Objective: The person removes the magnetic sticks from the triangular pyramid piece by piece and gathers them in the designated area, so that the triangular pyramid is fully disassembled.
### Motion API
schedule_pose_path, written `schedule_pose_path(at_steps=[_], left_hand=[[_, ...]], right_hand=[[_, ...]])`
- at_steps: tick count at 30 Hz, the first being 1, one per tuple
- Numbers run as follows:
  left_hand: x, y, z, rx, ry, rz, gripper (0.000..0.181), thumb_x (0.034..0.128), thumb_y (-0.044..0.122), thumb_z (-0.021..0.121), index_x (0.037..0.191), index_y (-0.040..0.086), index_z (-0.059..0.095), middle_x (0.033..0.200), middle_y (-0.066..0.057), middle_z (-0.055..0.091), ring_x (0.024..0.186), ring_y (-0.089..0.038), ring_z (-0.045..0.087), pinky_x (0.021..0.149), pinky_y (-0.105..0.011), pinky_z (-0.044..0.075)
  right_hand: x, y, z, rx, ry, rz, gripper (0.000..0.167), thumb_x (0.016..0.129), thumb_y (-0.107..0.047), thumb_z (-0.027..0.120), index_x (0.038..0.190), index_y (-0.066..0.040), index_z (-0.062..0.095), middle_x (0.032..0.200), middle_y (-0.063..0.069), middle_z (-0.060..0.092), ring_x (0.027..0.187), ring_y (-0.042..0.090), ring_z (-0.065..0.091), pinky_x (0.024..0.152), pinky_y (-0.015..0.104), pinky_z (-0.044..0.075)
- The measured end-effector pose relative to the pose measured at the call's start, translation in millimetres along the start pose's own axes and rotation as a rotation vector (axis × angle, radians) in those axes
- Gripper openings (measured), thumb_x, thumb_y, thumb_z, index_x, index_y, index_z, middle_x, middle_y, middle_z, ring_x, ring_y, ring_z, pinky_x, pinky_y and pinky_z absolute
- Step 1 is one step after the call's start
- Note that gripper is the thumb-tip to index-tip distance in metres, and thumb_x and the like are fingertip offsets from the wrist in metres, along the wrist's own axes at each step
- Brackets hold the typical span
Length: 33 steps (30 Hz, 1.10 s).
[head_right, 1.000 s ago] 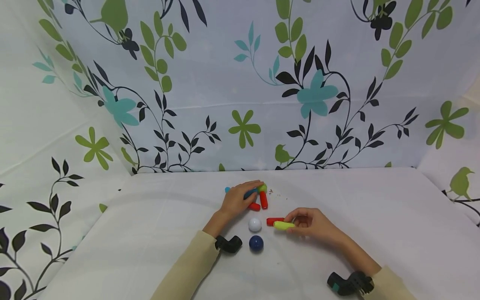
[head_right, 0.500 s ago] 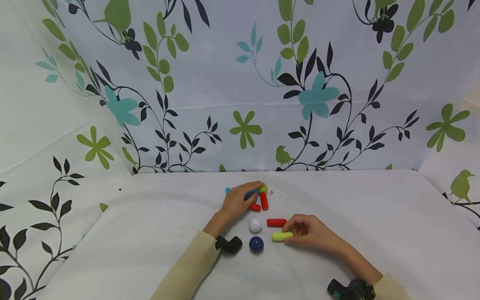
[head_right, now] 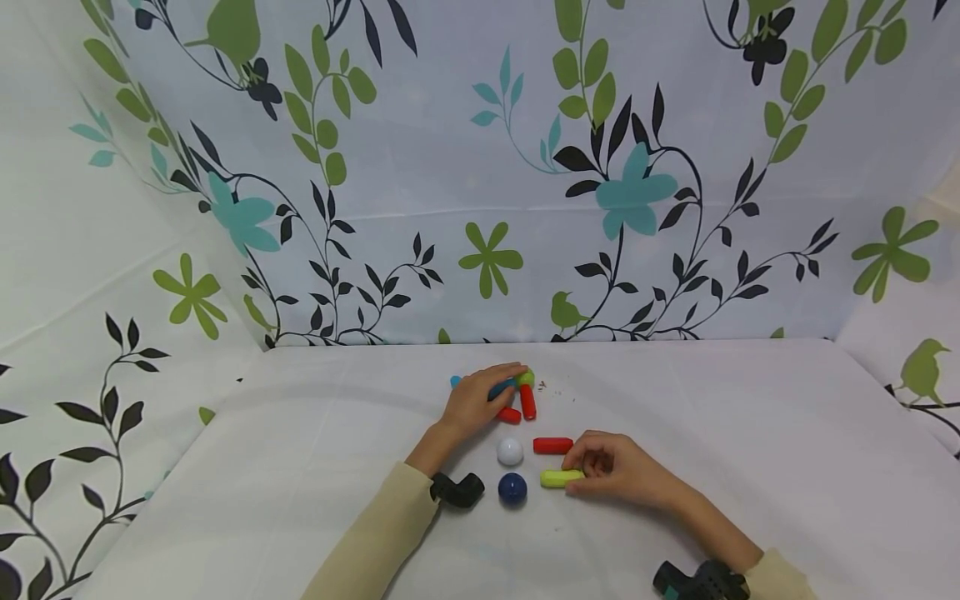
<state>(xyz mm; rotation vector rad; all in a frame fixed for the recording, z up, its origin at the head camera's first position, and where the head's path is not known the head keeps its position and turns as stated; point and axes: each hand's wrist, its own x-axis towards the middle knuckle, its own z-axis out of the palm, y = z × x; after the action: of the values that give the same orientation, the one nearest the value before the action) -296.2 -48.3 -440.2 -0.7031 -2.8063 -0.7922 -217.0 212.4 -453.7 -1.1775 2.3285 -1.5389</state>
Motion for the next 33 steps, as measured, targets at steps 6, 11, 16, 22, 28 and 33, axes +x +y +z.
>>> schedule_pose_path(at_steps=[6, 11, 16, 22, 28, 33], left_hand=[[0.0, -0.4, 1.1, -0.001, -0.002, 0.003, 0.042, 0.0995, 0.022, 0.056, 0.141, 0.027, 0.053, 0.144, 0.007, 0.052, 0.132, -0.019, 0.049, 0.105, -0.044, 0.040], [0.4, -0.5, 0.8, 0.025, 0.008, 0.019, 0.042, 0.0988, 0.022, 0.057, 0.140, 0.026, 0.054, 0.144, 0.006, 0.052, 0.130, -0.020, 0.050, 0.102, -0.043, 0.042], [0.8, 0.4, -0.2, 0.065, 0.019, 0.034, 0.041, 0.0971, 0.024, 0.059, 0.138, 0.024, 0.056, 0.142, 0.004, 0.054, 0.126, -0.021, 0.053, 0.095, -0.041, 0.047], [-0.1, 0.4, -0.9, 0.091, 0.078, 0.057, 0.039, 0.0949, 0.024, 0.063, 0.134, 0.022, 0.060, 0.137, 0.001, 0.056, 0.122, -0.019, 0.056, 0.090, -0.037, 0.049], [-0.2, -1.1, -0.4, 0.126, 0.109, 0.121, 0.042, 0.0933, 0.019, 0.063, 0.135, 0.022, 0.059, 0.142, 0.001, 0.053, 0.123, -0.020, 0.055, 0.093, -0.038, 0.047], [0.3, -1.2, 0.0, 0.166, 0.152, 0.070, 0.041, 0.0915, 0.027, 0.065, 0.132, 0.022, 0.061, 0.133, 0.000, 0.060, 0.117, -0.020, 0.058, 0.091, -0.037, 0.046]], right_hand=[[-0.3, -5.5, -0.9, 0.006, 0.021, 0.043, 0.015, 0.088, -0.005, 0.071, 0.103, -0.005, 0.068, 0.086, 0.000, 0.062, 0.070, 0.010, 0.054, 0.057, 0.023, 0.047], [0.4, -7.7, -3.8, 0.049, 0.041, 0.097, 0.013, 0.091, -0.004, 0.066, 0.104, -0.002, 0.067, 0.086, 0.001, 0.063, 0.068, 0.012, 0.056, 0.055, 0.024, 0.049], [1.4, -7.6, -5.0, 0.051, 0.088, 0.164, 0.013, 0.095, -0.008, 0.063, 0.105, -0.001, 0.067, 0.080, 0.005, 0.061, 0.062, 0.016, 0.055, 0.052, 0.026, 0.048], [5.6, -9.7, -5.5, 0.029, 0.161, 0.235, 0.018, 0.098, -0.013, 0.058, 0.107, 0.000, 0.066, 0.075, 0.007, 0.059, 0.064, 0.018, 0.055, 0.055, 0.027, 0.046], [16.1, -10.1, -11.0, 0.045, 0.208, 0.253, 0.021, 0.099, -0.013, 0.056, 0.110, 0.002, 0.064, 0.073, 0.008, 0.057, 0.064, 0.018, 0.054, 0.056, 0.025, 0.046], [26.3, -8.1, -16.3, 0.043, 0.221, 0.263, 0.022, 0.099, -0.015, 0.058, 0.109, 0.004, 0.064, 0.073, 0.009, 0.056, 0.062, 0.019, 0.053, 0.055, 0.025, 0.044]])
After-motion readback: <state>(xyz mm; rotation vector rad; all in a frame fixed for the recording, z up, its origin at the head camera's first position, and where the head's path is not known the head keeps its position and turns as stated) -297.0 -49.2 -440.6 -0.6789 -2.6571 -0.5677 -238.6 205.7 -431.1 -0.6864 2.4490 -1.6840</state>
